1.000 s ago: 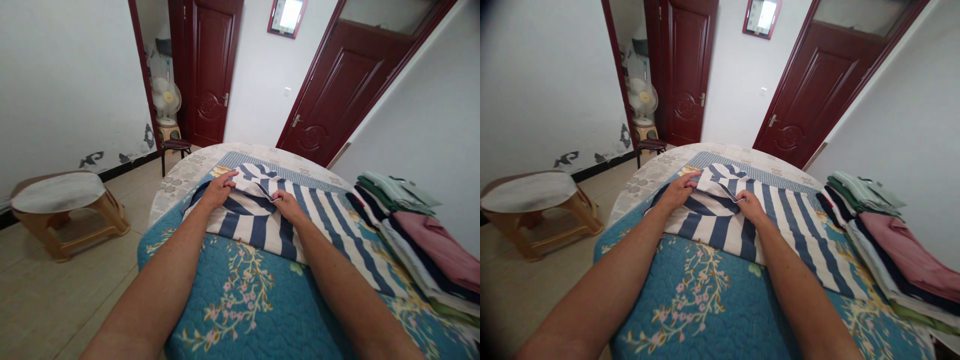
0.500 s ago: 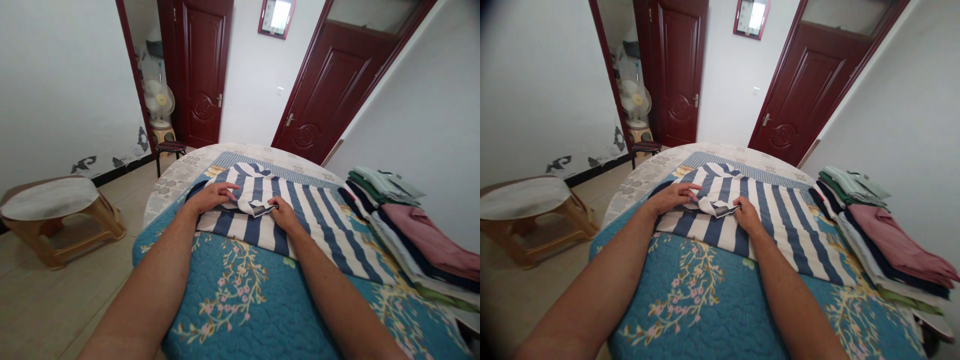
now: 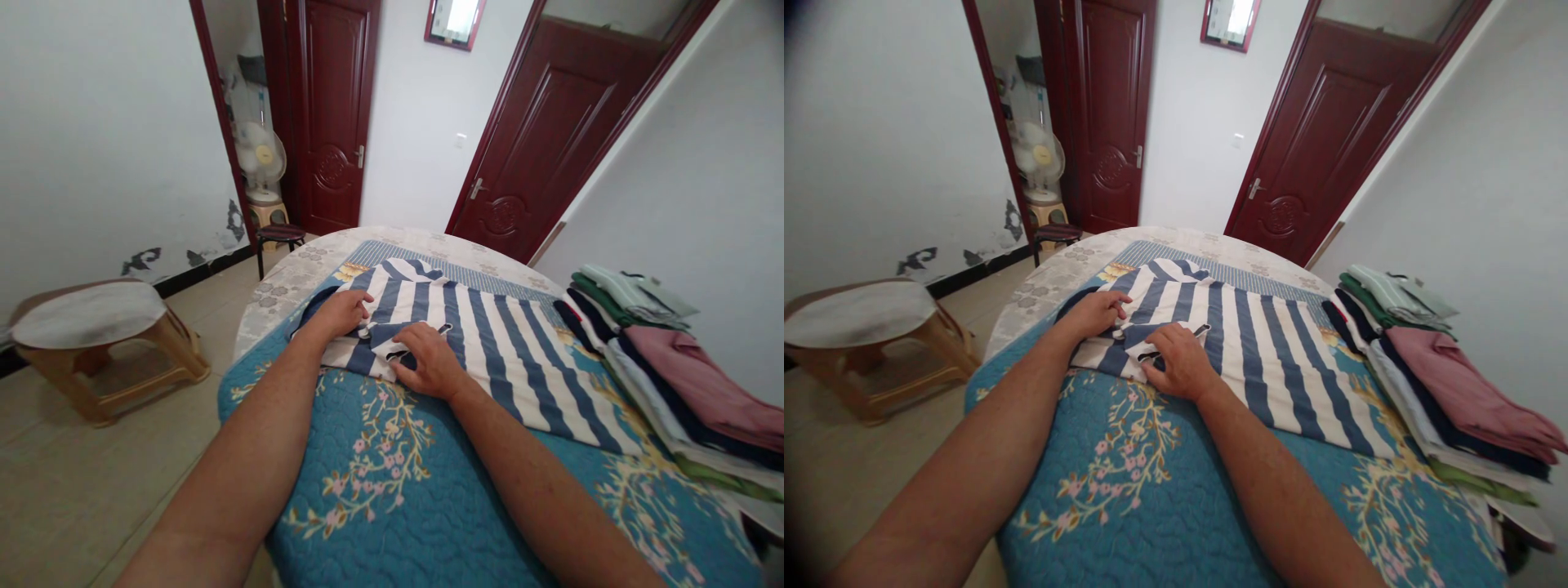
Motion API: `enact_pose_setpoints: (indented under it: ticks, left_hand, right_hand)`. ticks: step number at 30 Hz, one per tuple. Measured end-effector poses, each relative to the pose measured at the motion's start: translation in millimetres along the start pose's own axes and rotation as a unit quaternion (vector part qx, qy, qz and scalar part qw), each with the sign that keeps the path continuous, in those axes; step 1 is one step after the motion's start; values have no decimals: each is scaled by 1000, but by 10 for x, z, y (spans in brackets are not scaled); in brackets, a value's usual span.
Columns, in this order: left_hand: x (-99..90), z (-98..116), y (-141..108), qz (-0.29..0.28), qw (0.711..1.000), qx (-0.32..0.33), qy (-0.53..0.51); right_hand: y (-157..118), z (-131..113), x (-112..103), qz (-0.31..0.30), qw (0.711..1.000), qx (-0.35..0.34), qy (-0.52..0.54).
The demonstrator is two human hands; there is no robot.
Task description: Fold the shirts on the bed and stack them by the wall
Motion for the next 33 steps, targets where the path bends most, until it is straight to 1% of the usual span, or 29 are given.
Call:
enact_pose_setpoints:
  ticks: [2, 3, 4, 6, 8, 10, 13, 18, 21, 23, 25, 26, 27, 29, 31, 33]
  left_hand:
    - [-114, 24, -60, 22, 999, 13, 42]
    - [-170, 26, -97, 21, 998, 17, 51]
    - [-217, 20, -135, 7, 998, 17, 54]
    - [-274, -14, -209, -47, 998, 12, 51]
    - [-289, -63, -269, -104, 993, -3, 57]
    - [-288, -107, -298, -128, 988, -23, 80]
    - [-268, -110, -293, -123, 985, -35, 116]
    - [-232, -42, -281, -118, 985, -7, 129]
    - [-204, -42, -284, -135, 983, 2, 121]
    - [-187, -47, -281, -145, 983, 8, 113]
    - [-189, -49, -268, -136, 984, 16, 118]
    - [-200, -55, -258, -122, 984, 15, 126]
    - [-217, -65, -245, -103, 985, 8, 139]
    - [-260, -99, -222, -54, 984, -16, 167]
    - [-282, -139, -207, -20, 982, -38, 186]
    - [-270, -175, -200, -13, 984, -47, 174]
  right_hand:
    - [36, -116, 156, -34, 999, 13, -23]
    - [45, -134, 219, -41, 998, 24, -31]
    - [49, -130, 265, -41, 998, 34, -33]
    - [43, -66, 289, -13, 998, 57, -15]
    - [20, 35, 238, 40, 995, 87, 18]
    - [-5, 121, 167, 84, 988, 117, 47]
    - [-20, 170, 84, 114, 977, 161, 83]
    - [-21, 192, -2, 158, 945, 255, 131]
    - [-16, 245, -6, 184, 919, 299, 177]
    - [-13, 282, -1, 198, 904, 316, 209]
    - [-14, 298, -12, 204, 897, 321, 227]
    - [-18, 295, -28, 203, 898, 319, 227]
    - [-22, 283, -48, 196, 903, 314, 220]
    - [-23, 229, -91, 168, 925, 284, 187]
    - [-8, 134, -111, 126, 958, 216, 141]
    - [12, 12, -67, 64, 985, 121, 101]
Point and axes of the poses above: each hand's wrist, its own y-axis towards the middle knuckle, its own x-axis out of the palm, z = x × y, the point moved 5 cm from there along y, towards the middle knuckle, and after that the axes turned 2 degrees about -y, right-handed, at the moved point
